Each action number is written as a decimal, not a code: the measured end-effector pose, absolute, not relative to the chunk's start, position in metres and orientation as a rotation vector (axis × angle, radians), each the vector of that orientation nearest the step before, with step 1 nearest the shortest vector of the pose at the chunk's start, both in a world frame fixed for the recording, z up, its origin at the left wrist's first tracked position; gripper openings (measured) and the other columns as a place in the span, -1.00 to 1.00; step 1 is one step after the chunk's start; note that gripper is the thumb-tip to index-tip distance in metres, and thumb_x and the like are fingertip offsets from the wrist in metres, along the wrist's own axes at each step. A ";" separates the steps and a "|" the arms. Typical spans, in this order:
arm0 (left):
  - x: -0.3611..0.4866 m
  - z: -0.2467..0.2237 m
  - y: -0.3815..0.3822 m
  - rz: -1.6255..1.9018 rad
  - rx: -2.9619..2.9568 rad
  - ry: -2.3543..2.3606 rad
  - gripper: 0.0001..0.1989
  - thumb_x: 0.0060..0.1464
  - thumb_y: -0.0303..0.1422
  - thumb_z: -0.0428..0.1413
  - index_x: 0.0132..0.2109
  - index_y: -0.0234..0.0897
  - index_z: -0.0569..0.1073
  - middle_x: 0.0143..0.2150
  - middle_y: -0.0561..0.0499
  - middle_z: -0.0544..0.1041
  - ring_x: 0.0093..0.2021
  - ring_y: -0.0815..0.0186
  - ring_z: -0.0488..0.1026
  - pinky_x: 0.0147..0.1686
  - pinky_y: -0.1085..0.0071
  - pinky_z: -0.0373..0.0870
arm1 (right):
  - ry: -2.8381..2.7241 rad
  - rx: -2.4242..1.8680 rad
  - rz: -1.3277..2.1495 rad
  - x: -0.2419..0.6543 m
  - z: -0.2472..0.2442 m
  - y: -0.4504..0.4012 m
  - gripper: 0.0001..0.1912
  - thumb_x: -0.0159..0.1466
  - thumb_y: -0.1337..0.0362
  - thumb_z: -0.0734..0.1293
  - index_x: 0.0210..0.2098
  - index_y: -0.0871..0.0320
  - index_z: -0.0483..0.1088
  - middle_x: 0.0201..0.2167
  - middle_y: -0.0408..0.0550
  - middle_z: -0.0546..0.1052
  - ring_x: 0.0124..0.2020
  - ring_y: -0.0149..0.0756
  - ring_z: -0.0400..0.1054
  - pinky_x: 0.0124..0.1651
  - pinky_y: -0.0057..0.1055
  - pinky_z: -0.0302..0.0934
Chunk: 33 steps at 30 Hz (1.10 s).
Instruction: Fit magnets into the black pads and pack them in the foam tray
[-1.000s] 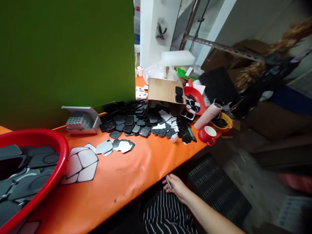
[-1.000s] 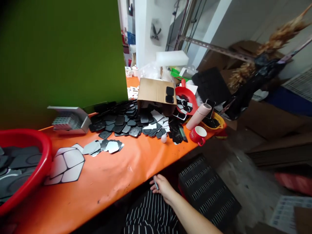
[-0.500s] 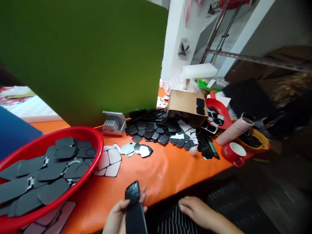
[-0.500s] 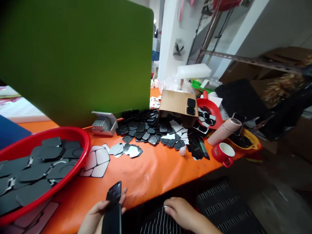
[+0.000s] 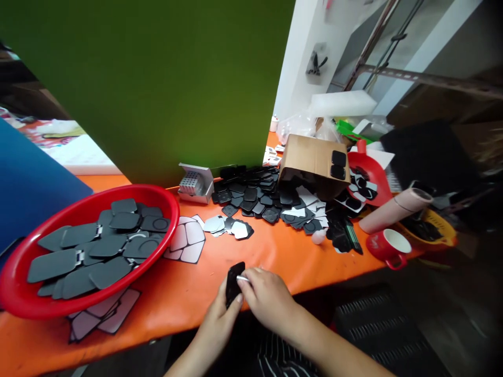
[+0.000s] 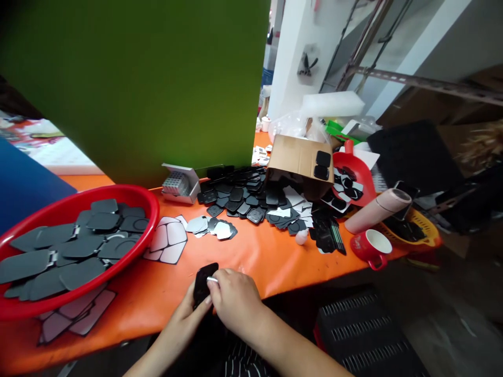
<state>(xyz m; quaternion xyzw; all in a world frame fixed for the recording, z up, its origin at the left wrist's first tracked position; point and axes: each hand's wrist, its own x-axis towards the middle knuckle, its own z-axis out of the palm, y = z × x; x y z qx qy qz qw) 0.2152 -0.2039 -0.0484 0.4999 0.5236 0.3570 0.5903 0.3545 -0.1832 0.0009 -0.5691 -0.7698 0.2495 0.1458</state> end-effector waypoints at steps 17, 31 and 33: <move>0.209 -0.055 -0.201 0.710 1.487 1.353 -0.46 0.05 -0.45 -0.13 0.21 -0.24 0.02 0.14 -0.14 0.25 0.12 0.16 0.18 0.08 0.20 0.07 | -2.302 -1.434 0.792 0.355 -0.008 -0.171 -0.73 0.22 0.07 0.14 -0.39 0.14 0.29 -0.43 -0.15 0.41 -0.43 -0.40 0.25 -0.41 -0.50 -0.03; 0.215 -0.060 -0.193 0.791 1.072 1.244 -0.47 -0.08 -0.50 -0.03 0.12 -0.34 0.17 -0.03 -0.12 0.39 0.10 0.08 0.18 0.09 0.16 0.04 | -2.244 -1.395 0.873 0.353 -0.014 -0.179 -0.78 0.29 0.29 0.04 -0.32 0.17 0.28 -0.37 -0.07 0.37 -0.33 -0.37 0.24 -0.26 -0.46 0.09; 0.215 -0.059 -0.193 0.807 1.174 1.251 -0.45 -0.01 -0.46 -0.05 0.17 -0.32 0.10 0.09 -0.15 0.29 0.16 0.12 0.09 0.14 0.18 -0.05 | -2.317 -1.445 0.788 0.349 -0.012 -0.181 -0.77 0.28 0.30 0.05 -0.37 0.18 0.29 -0.40 -0.06 0.36 -0.35 -0.35 0.23 -0.26 -0.43 0.09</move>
